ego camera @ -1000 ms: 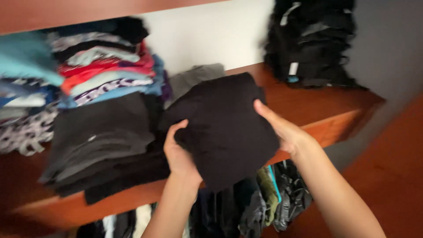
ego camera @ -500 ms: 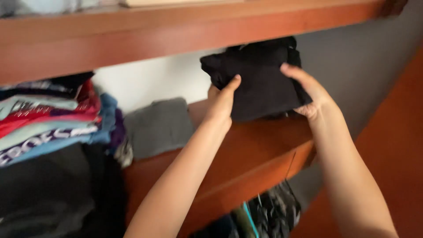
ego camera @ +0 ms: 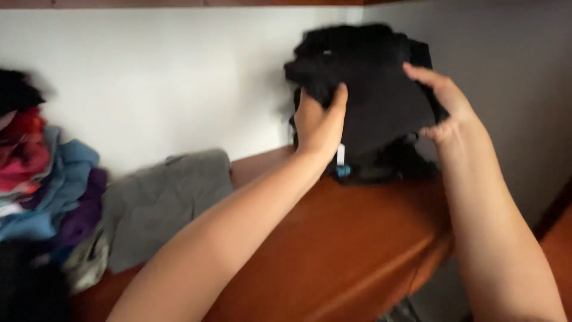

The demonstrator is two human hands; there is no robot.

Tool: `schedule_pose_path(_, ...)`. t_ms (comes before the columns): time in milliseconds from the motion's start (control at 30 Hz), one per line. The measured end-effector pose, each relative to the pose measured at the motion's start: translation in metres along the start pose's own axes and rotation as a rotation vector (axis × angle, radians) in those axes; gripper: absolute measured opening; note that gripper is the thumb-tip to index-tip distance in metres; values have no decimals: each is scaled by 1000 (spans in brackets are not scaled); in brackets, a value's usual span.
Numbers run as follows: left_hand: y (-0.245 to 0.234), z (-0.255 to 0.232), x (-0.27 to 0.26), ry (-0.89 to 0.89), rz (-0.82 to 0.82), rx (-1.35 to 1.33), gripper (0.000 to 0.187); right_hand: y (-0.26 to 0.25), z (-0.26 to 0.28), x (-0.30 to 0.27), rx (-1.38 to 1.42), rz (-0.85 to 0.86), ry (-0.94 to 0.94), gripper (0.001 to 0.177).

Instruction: The person folds various garments on a bed and places them into a wardrobe shelf and drawer. Items including shirts, pants, and small cloths are handled one at a time, folded, and stacked or placed into storage compartments.

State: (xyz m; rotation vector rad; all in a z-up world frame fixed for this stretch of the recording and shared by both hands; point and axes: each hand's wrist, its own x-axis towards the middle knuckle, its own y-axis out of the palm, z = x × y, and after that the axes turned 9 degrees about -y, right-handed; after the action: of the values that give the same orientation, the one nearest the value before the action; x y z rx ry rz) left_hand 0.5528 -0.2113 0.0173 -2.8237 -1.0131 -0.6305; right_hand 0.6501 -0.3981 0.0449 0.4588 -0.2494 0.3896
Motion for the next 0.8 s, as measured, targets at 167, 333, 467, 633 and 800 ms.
schedule_pose_path(167,65,-36,158,150,-300,-33,61,-19,47,188,-78,32,44,27)
schedule_pose_path(333,80,-26,194,-282,-46,-273,58,-56,28,284,-641,-6,-168,60)
schedule_pose_path(467,63,-3,181,-276,-181,182,102,-19,19,236,-1420,111,-300,75)
schedule_pose_path(633,75,-14,176,440,-582,714,57,20,51,155,-1029,15,-342,49)
schedule_pose_path(800,100,-26,134,799,-440,909,44,28,27,131,-1461,-240,-615,57)
